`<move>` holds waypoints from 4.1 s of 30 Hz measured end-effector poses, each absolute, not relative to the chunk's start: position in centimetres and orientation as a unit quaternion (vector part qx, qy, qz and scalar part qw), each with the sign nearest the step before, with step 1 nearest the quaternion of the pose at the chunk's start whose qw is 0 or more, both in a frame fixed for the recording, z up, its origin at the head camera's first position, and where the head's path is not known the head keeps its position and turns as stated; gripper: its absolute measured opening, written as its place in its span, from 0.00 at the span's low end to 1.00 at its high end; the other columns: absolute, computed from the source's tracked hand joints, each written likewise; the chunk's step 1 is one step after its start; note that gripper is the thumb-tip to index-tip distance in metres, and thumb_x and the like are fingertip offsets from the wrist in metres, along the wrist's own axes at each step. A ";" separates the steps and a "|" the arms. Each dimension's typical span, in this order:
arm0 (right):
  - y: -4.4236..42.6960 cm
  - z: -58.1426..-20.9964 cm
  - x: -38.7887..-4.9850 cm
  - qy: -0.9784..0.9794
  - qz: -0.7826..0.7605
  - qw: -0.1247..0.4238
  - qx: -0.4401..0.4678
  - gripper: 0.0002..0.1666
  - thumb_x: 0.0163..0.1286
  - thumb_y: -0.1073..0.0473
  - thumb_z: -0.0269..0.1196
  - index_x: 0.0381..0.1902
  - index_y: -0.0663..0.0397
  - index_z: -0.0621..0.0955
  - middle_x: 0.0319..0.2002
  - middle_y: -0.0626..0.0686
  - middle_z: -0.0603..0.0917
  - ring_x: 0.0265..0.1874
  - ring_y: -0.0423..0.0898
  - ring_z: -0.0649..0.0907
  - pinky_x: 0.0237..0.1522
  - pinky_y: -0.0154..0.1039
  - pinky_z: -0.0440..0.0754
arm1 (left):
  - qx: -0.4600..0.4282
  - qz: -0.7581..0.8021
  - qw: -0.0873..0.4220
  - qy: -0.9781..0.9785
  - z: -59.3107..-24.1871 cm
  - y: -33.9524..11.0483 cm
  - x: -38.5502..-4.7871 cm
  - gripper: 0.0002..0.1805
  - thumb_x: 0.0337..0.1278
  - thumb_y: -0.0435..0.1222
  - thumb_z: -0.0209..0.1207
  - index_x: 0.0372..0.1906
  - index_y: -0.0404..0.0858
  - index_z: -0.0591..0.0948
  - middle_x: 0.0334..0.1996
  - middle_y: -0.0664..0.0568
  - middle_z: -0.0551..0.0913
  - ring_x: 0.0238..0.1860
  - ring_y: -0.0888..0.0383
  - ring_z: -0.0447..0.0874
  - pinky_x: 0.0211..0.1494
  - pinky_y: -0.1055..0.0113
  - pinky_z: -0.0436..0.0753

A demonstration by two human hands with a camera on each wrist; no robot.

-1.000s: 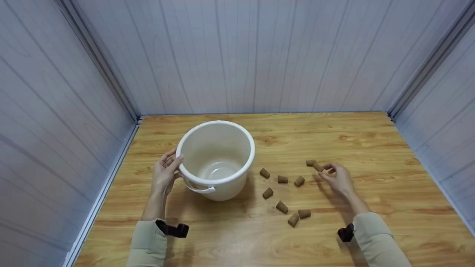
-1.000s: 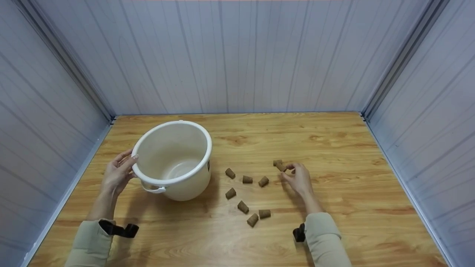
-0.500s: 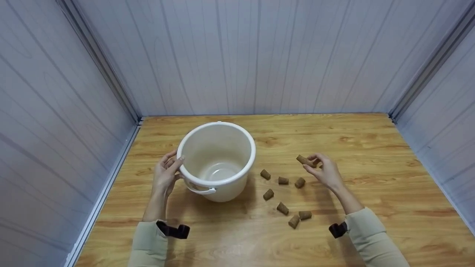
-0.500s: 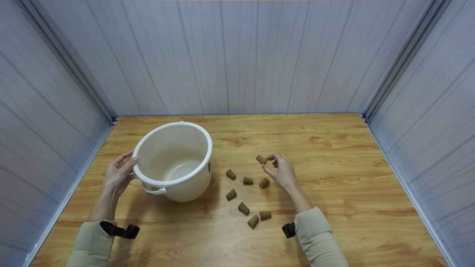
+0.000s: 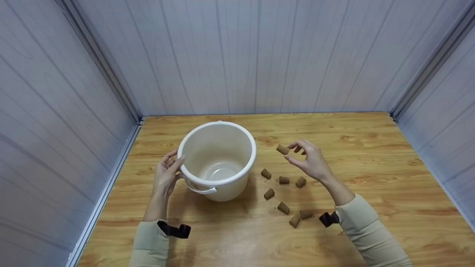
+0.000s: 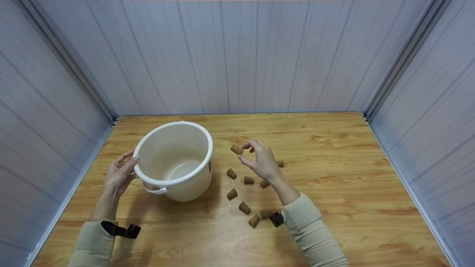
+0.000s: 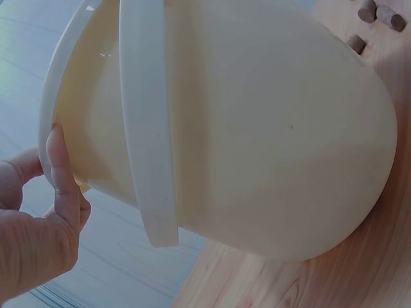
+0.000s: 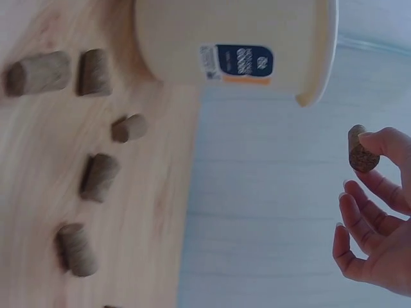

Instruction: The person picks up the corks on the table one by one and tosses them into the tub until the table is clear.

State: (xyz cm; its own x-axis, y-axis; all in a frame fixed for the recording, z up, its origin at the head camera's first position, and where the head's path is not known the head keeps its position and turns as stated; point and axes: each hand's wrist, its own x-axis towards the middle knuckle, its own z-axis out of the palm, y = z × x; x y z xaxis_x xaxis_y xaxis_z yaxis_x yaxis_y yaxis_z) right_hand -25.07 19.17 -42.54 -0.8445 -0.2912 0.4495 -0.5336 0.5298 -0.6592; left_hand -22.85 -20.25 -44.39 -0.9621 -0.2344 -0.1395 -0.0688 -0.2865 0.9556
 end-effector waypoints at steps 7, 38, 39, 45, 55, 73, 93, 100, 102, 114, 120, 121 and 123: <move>16.2 -41.0 -25.5 -0.848 0.428 0.136 0.281 0.11 0.61 0.65 0.69 0.40 0.63 0.81 0.38 0.58 0.81 0.37 0.57 0.78 0.36 0.45 0.76 | 0.121 -0.796 0.061 -0.590 -44.6 -20.3 -22.7 0.22 0.64 0.24 0.55 0.62 0.26 0.67 0.28 0.50 0.77 0.22 0.64 0.76 0.19 0.76 0.77; 6.4 -40.1 -26.8 -0.830 0.438 0.095 0.332 0.13 0.61 0.63 0.69 0.40 0.65 0.80 0.39 0.58 0.81 0.37 0.55 0.79 0.38 0.44 0.79 | 0.137 -0.800 0.047 -0.582 -44.6 -20.1 -23.0 0.21 0.65 0.24 0.54 0.62 0.28 0.66 0.27 0.51 0.77 0.21 0.63 0.77 0.17 0.76 0.77; 6.3 -40.2 -26.8 -0.829 0.439 0.094 0.333 0.13 0.61 0.63 0.69 0.40 0.65 0.80 0.39 0.59 0.82 0.37 0.56 0.79 0.38 0.45 0.79 | 0.139 -0.798 0.045 -0.584 -44.6 -20.1 -23.0 0.22 0.66 0.24 0.54 0.62 0.28 0.66 0.27 0.51 0.78 0.22 0.63 0.78 0.17 0.76 0.77; 5.4 -40.1 -27.2 -0.821 0.445 0.090 0.346 0.13 0.61 0.63 0.68 0.40 0.66 0.80 0.38 0.59 0.82 0.36 0.55 0.79 0.39 0.42 0.78 | 0.145 -0.794 0.039 -0.589 -44.4 -20.2 -22.9 0.22 0.66 0.26 0.55 0.62 0.28 0.65 0.29 0.52 0.79 0.24 0.63 0.79 0.19 0.75 0.78; 5.4 -40.3 -27.4 -0.813 0.461 0.086 0.344 0.18 0.62 0.63 0.69 0.45 0.69 0.78 0.41 0.62 0.81 0.39 0.59 0.79 0.41 0.45 0.79 | 0.129 -0.800 0.047 -0.584 -44.6 -20.2 -22.8 0.21 0.65 0.24 0.53 0.61 0.28 0.66 0.27 0.51 0.78 0.23 0.62 0.79 0.18 0.75 0.77; 9.4 -40.9 -28.6 -0.810 0.493 0.136 0.285 0.16 0.61 0.64 0.69 0.43 0.69 0.80 0.39 0.62 0.81 0.37 0.55 0.78 0.42 0.52 0.79 | 0.132 -0.798 0.047 -0.586 -44.5 -20.2 -22.8 0.23 0.65 0.24 0.54 0.63 0.27 0.66 0.25 0.54 0.77 0.22 0.64 0.77 0.18 0.76 0.77; 16.0 -43.7 -30.5 -0.844 0.468 0.161 0.206 0.15 0.65 0.63 0.67 0.45 0.68 0.80 0.42 0.64 0.80 0.40 0.60 0.78 0.38 0.48 0.76 | 0.132 -0.803 0.043 -0.580 -44.3 -20.2 -22.9 0.23 0.66 0.25 0.53 0.64 0.29 0.65 0.26 0.55 0.78 0.21 0.64 0.78 0.18 0.76 0.77; 18.3 -45.5 -30.8 -0.853 0.468 0.168 0.160 0.14 0.64 0.65 0.67 0.45 0.69 0.79 0.43 0.65 0.80 0.40 0.61 0.78 0.38 0.51 0.76 | 0.139 -0.796 0.037 -0.588 -44.4 -20.2 -22.7 0.25 0.66 0.25 0.54 0.66 0.28 0.63 0.26 0.54 0.77 0.21 0.64 0.77 0.18 0.76 0.77; 18.8 -46.0 -30.8 -0.852 0.472 0.169 0.149 0.14 0.64 0.66 0.67 0.45 0.69 0.79 0.43 0.66 0.80 0.40 0.61 0.77 0.38 0.52 0.76 | 0.140 -0.795 0.037 -0.589 -44.4 -20.2 -22.7 0.25 0.66 0.25 0.54 0.66 0.28 0.63 0.26 0.54 0.76 0.21 0.65 0.76 0.18 0.77 0.77; 21.5 -48.1 -31.3 -0.863 0.463 0.177 0.100 0.17 0.64 0.65 0.67 0.47 0.71 0.77 0.45 0.67 0.77 0.42 0.62 0.75 0.43 0.56 0.75 | 0.134 -0.801 0.038 -0.582 -44.4 -20.2 -22.8 0.24 0.66 0.25 0.54 0.65 0.28 0.64 0.27 0.55 0.78 0.23 0.63 0.79 0.18 0.76 0.77; 22.8 -49.5 -31.2 -0.870 0.451 0.181 0.083 0.18 0.62 0.67 0.68 0.47 0.72 0.77 0.46 0.70 0.76 0.43 0.65 0.75 0.47 0.58 0.74 | 0.139 -0.802 0.033 -0.580 -44.4 -20.1 -22.7 0.24 0.67 0.26 0.54 0.65 0.28 0.63 0.28 0.54 0.79 0.24 0.63 0.79 0.19 0.76 0.77; 23.1 -49.8 -31.1 -0.871 0.452 0.177 0.080 0.18 0.63 0.67 0.68 0.47 0.73 0.77 0.46 0.70 0.76 0.43 0.66 0.75 0.48 0.59 0.73 | 0.140 -0.802 0.031 -0.580 -44.4 -20.2 -22.7 0.25 0.67 0.26 0.54 0.66 0.28 0.63 0.29 0.54 0.79 0.24 0.63 0.79 0.19 0.76 0.78; 23.6 -50.3 -31.0 -0.873 0.452 0.169 0.073 0.19 0.62 0.67 0.68 0.47 0.74 0.76 0.47 0.71 0.76 0.44 0.67 0.74 0.49 0.59 0.73 | 0.144 -0.800 0.030 -0.581 -44.3 -20.2 -22.7 0.25 0.67 0.26 0.54 0.66 0.28 0.63 0.30 0.53 0.80 0.23 0.63 0.79 0.19 0.76 0.78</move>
